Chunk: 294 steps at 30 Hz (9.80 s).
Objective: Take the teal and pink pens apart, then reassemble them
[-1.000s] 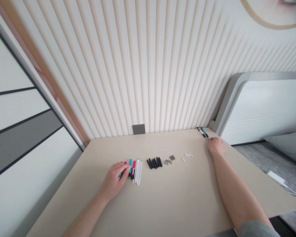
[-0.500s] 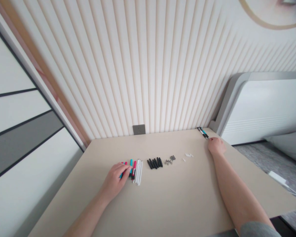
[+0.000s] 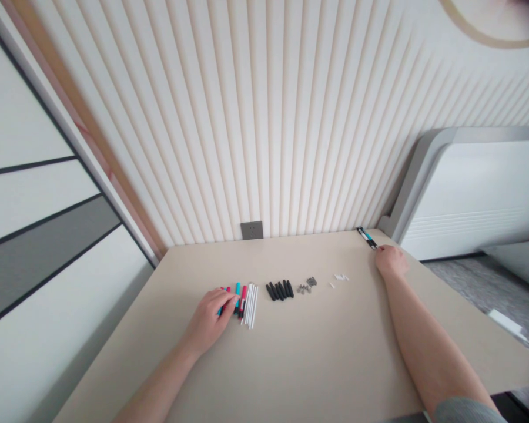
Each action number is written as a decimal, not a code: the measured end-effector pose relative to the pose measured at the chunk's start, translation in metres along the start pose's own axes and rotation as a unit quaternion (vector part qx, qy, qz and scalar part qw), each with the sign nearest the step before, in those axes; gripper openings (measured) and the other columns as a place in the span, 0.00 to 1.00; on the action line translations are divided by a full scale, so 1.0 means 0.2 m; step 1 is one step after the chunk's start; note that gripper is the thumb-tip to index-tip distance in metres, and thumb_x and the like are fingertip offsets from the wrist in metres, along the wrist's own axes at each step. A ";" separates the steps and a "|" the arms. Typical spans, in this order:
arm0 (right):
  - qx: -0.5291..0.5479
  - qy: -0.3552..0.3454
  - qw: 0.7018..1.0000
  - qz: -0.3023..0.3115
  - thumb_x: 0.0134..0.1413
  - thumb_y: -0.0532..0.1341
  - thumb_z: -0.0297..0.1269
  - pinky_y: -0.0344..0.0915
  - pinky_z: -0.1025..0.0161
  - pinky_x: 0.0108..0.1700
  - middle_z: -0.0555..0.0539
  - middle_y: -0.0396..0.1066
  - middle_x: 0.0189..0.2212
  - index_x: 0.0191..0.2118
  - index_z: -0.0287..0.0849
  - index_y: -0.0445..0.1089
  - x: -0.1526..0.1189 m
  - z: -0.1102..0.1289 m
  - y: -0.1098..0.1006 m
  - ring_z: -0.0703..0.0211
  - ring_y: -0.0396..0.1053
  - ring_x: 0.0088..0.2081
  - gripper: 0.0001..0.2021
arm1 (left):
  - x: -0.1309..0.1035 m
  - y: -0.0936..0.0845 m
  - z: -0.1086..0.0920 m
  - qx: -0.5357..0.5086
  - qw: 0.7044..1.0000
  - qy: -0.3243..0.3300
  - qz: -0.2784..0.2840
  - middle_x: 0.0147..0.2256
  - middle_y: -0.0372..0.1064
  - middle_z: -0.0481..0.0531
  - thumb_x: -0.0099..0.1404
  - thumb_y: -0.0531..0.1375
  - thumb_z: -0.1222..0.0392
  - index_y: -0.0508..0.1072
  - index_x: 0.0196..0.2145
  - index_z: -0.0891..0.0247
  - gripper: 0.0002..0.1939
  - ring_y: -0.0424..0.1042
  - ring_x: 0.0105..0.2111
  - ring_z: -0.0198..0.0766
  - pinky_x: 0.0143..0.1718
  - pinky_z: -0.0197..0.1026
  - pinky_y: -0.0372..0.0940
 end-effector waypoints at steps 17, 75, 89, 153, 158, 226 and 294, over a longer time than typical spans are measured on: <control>0.009 -0.001 1.000 0.008 0.57 0.53 0.39 0.66 0.49 0.42 0.33 0.72 0.45 0.45 0.45 0.76 0.02 -0.04 0.04 0.37 0.70 0.48 0.17 | 0.00 -0.05 0.09 0.025 0.999 -0.044 -0.018 0.35 0.74 0.52 0.71 0.51 0.57 0.73 0.37 0.61 0.12 0.71 0.38 0.40 0.43 0.43 0.65; 0.014 -0.338 0.940 0.052 0.58 0.54 0.37 0.59 0.56 0.46 0.46 0.75 0.44 0.41 0.48 0.76 -0.93 0.71 -0.14 0.49 0.69 0.47 0.13 | 0.00 -0.10 0.01 0.068 0.995 0.051 0.044 0.42 0.71 0.54 0.70 0.51 0.61 0.72 0.49 0.55 0.14 0.69 0.43 0.42 0.46 0.44 0.63; -0.042 -0.209 0.969 0.128 0.54 0.57 0.42 0.61 0.57 0.43 0.45 0.76 0.36 0.37 0.49 0.77 -0.76 0.49 -0.13 0.48 0.70 0.44 0.11 | -0.02 0.01 0.04 0.015 0.997 -0.003 0.076 0.44 0.74 0.50 0.70 0.54 0.57 0.70 0.48 0.57 0.11 0.72 0.44 0.41 0.47 0.43 0.64; 0.401 -0.527 0.723 0.197 0.62 0.58 0.44 0.66 0.62 0.36 0.46 0.73 0.31 0.43 0.44 0.74 -1.77 1.13 -0.24 0.59 0.68 0.31 0.12 | -0.03 -0.01 -0.03 -0.040 0.997 0.054 0.024 0.38 0.71 0.53 0.66 0.60 0.58 0.75 0.40 0.59 0.06 0.68 0.41 0.41 0.45 0.45 0.64; 0.415 -0.530 0.713 0.198 0.61 0.58 0.45 0.68 0.61 0.37 0.45 0.74 0.34 0.53 0.44 0.69 -1.79 1.13 -0.23 0.59 0.69 0.32 0.17 | -0.02 0.01 0.00 -0.087 0.996 0.021 0.025 0.37 0.71 0.53 0.66 0.60 0.56 0.75 0.38 0.60 0.07 0.68 0.40 0.40 0.44 0.43 0.64; 0.204 -0.656 0.709 0.159 0.67 0.50 0.36 0.66 0.60 0.43 0.45 0.73 0.36 0.42 0.44 0.70 -1.73 1.11 -0.26 0.58 0.70 0.39 0.11 | -0.02 0.00 0.02 0.002 0.999 0.031 0.027 0.36 0.71 0.50 0.64 0.62 0.62 0.74 0.37 0.61 0.03 0.68 0.39 0.40 0.43 0.43 0.62; 0.167 -0.455 0.874 0.023 0.63 0.51 0.38 0.62 0.54 0.49 0.43 0.75 0.38 0.41 0.43 0.75 -1.19 0.92 -0.21 0.52 0.69 0.43 0.14 | -0.01 -0.02 -0.03 -0.016 0.997 0.072 0.021 0.34 0.70 0.51 0.68 0.58 0.57 0.73 0.37 0.61 0.06 0.67 0.37 0.39 0.42 0.42 0.63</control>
Point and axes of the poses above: each hand's wrist, its own x-axis towards the middle knuckle, its own y-axis out of the palm, z = x × y, the point moved 9 cm from there along x, towards the middle knuckle
